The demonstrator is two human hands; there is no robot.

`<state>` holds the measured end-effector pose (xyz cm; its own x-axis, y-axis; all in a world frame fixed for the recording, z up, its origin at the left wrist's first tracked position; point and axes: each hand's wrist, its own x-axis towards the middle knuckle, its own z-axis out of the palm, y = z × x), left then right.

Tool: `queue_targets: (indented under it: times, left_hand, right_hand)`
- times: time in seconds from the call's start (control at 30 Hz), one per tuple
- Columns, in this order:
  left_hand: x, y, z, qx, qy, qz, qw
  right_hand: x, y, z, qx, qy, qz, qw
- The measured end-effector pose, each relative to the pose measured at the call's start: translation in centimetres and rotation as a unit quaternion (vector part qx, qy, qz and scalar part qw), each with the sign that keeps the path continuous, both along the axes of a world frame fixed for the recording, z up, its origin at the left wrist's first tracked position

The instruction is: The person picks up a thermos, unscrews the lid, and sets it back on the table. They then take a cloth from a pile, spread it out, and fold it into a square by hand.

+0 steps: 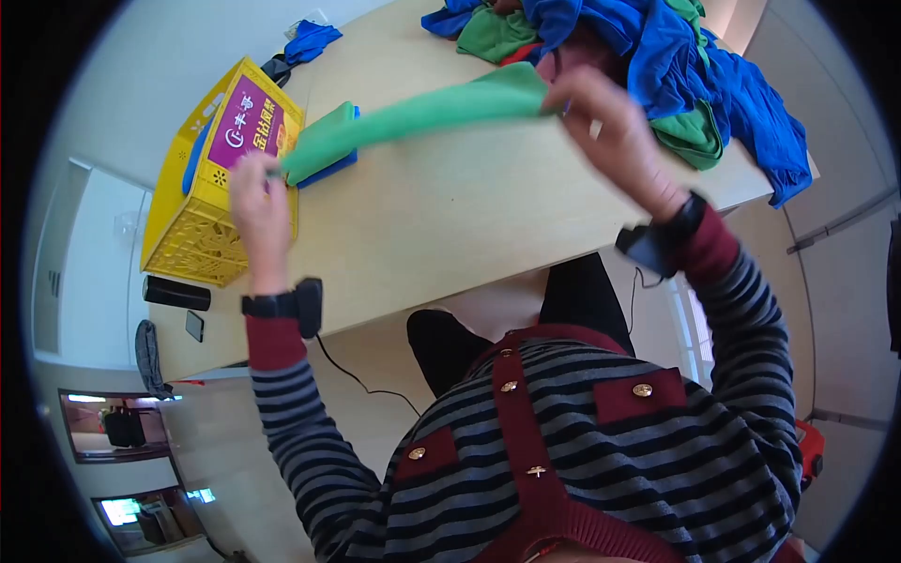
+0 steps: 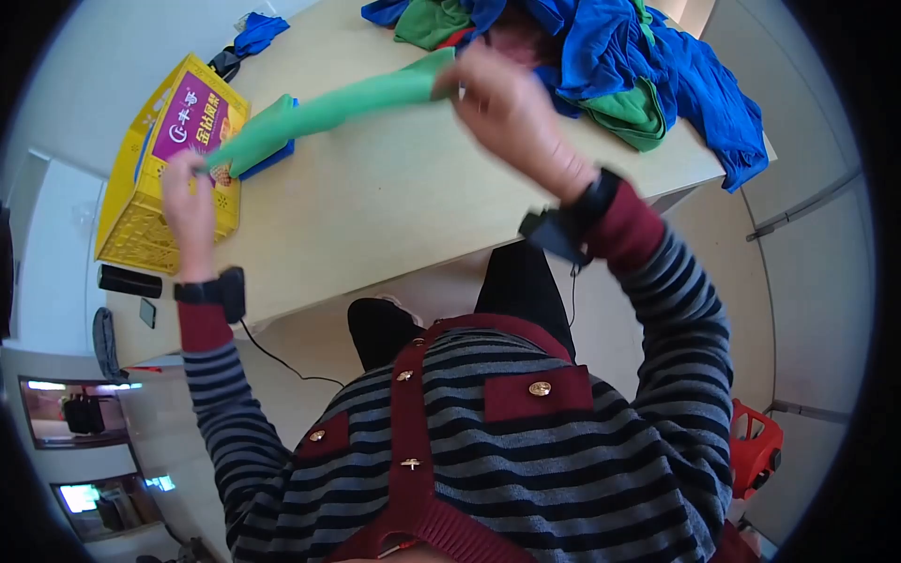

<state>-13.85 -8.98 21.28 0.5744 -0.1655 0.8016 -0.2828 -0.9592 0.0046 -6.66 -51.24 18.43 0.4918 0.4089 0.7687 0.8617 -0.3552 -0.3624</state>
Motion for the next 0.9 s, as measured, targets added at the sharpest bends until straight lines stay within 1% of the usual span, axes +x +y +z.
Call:
queue_targets:
  times: [0.07,0.13,0.17,0.2,0.23,0.27,0.3,0.33,0.37,0.4,0.43,0.47,0.53,0.6,0.63,0.73,0.77,0.8,0.83,0.87,0.9]
  left_hand:
    - [-1.1,1.8,-7.2,0.025,0.113,0.028,0.993]
    - [-2.4,4.5,-14.7,0.075,0.242,0.073,0.965]
    - [-3.4,4.2,-16.6,0.042,0.27,0.062,0.96]
    - [-4.3,2.7,-17.5,0.011,0.297,0.049,0.953]
    - [-4.9,-0.4,-16.8,-0.015,0.278,-0.01,0.961]
    - [-5.8,-4.1,-16.2,-0.044,0.26,-0.069,0.962]
    - [-6.8,-8.5,-14.8,-0.081,0.267,-0.099,0.955]
    - [-7.5,-12.1,-14.1,-0.12,0.273,-0.129,0.946]
    - [-7.8,-14.2,-15.1,-0.118,0.279,-0.134,0.944]
    - [-7.9,-15.9,-16.1,-0.148,0.282,-0.131,0.939]
    - [-7.9,-16.5,-16.8,-0.177,0.285,-0.129,0.933]
    - [-7.9,-16.3,-17.6,-0.176,0.287,-0.132,0.932]
    - [-8.1,-15.3,-19.5,-0.189,0.288,-0.127,0.93]
    - [-8.4,-15.1,-19.6,-0.198,0.288,-0.128,0.928]
    - [-8.9,-14.9,-19.4,-0.212,0.28,-0.132,0.927]
    - [-9.8,-14.2,-18.2,-0.241,0.268,-0.134,0.923]
    - [-9.9,-13.8,-17.8,-0.291,0.258,-0.115,0.914]
    - [-10.0,-13.2,-17.4,-0.34,0.245,-0.095,0.903]
    - [-10.0,-12.6,-16.9,-0.341,0.247,-0.092,0.903]
    - [-10.0,-11.9,-16.3,-0.4,0.25,-0.086,0.878]
    - [-9.9,-11.3,-15.8,-0.457,0.251,-0.08,0.85]
  right_hand:
    - [-3.7,1.7,-6.3,-0.001,0.163,0.011,0.987]
    - [-5.1,2.8,-13.8,-0.043,0.185,0.039,0.981]
    - [-6.1,3.2,-14.9,-0.035,0.189,0.032,0.981]
    - [-7.2,3.8,-15.4,-0.064,0.22,0.046,0.972]
    - [-7.6,4.6,-15.6,-0.092,0.25,0.061,0.962]
    - [-7.8,5.4,-15.6,-0.083,0.256,0.054,0.962]
    - [-8.1,6.3,-15.4,-0.076,0.252,0.077,0.962]
    - [-8.3,7.1,-15.3,-0.07,0.246,0.101,0.961]
    - [-8.4,7.7,-15.3,-0.067,0.252,0.095,0.961]
    - [-8.4,8.3,-15.0,-0.059,0.263,0.11,0.957]
    - [-8.5,8.8,-14.8,-0.051,0.274,0.126,0.952]
    - [-8.5,8.9,-14.8,-0.043,0.283,0.142,0.948]
    - [-8.5,8.4,-15.1,-0.063,0.28,0.123,0.95]
    - [-8.0,7.5,-15.7,-0.109,0.269,0.092,0.952]
    - [-7.6,7.1,-16.0,-0.108,0.271,0.088,0.952]
    - [-5.5,5.9,-17.4,-0.183,0.196,0.03,0.963]
    - [-4.7,5.4,-17.4,-0.182,0.199,0.031,0.962]
    - [-3.7,5.0,-17.4,-0.163,0.183,0.008,0.97]
    - [-2.6,4.7,-17.3,-0.144,0.165,-0.013,0.976]
    - [-1.6,4.3,-17.4,-0.144,0.167,-0.009,0.975]
    - [-0.5,3.9,-17.5,-0.148,0.165,-0.028,0.975]
